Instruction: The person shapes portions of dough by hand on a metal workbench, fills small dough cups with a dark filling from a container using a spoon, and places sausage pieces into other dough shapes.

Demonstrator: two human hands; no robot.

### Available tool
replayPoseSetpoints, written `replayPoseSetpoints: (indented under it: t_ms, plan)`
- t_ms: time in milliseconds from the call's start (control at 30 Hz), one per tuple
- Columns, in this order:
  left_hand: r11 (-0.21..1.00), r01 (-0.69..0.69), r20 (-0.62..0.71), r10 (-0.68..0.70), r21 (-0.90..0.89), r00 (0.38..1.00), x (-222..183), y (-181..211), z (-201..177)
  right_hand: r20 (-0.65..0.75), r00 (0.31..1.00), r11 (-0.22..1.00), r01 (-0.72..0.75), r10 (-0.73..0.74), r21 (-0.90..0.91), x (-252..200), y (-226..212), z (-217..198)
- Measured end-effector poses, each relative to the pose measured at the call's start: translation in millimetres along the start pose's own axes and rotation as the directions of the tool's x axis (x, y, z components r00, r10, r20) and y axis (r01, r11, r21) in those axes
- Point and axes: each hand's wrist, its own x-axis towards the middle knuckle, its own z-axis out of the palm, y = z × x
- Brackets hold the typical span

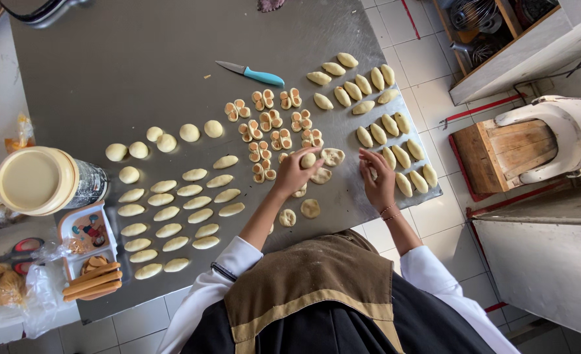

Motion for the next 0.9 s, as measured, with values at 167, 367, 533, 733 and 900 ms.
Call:
replayPoseSetpoints:
  t_ms: [167, 367, 533, 733, 900]
  plan:
    - [0.959, 0.182, 0.181, -0.224, 0.219, 0.958, -20, 19, -8, 0.212, 0.968, 0.983, 0.105, -0.135, 0.148, -15, -66, 18]
    - [0.963, 0.177, 0.358, -0.242, 0.204, 0.902, -40, 55, -4, 0.299, 0.954, 0.965, -0.093, 0.017, 0.244, -31, -48, 15]
    - [0.936, 0.218, 0.287, -0.297, 0.275, 0.911, -75, 47, -9, 0.266, 0.908, 0.865, -0.397, 0.323, 0.307, -49, -21, 0]
    - [0.919, -0.085, 0.1, 0.05, 0.386, 0.994, -112, 6, 39, 0.209, 0.945, 0.914, -0.16, 0.251, -0.372, -58, -22, 28]
    - [0.817, -0.265, 0.175, 0.203, 0.512, 0.963, -121, -13, 73, 0.092, 0.96, 0.89, 0.281, -0.266, -0.359, -68, -32, 12]
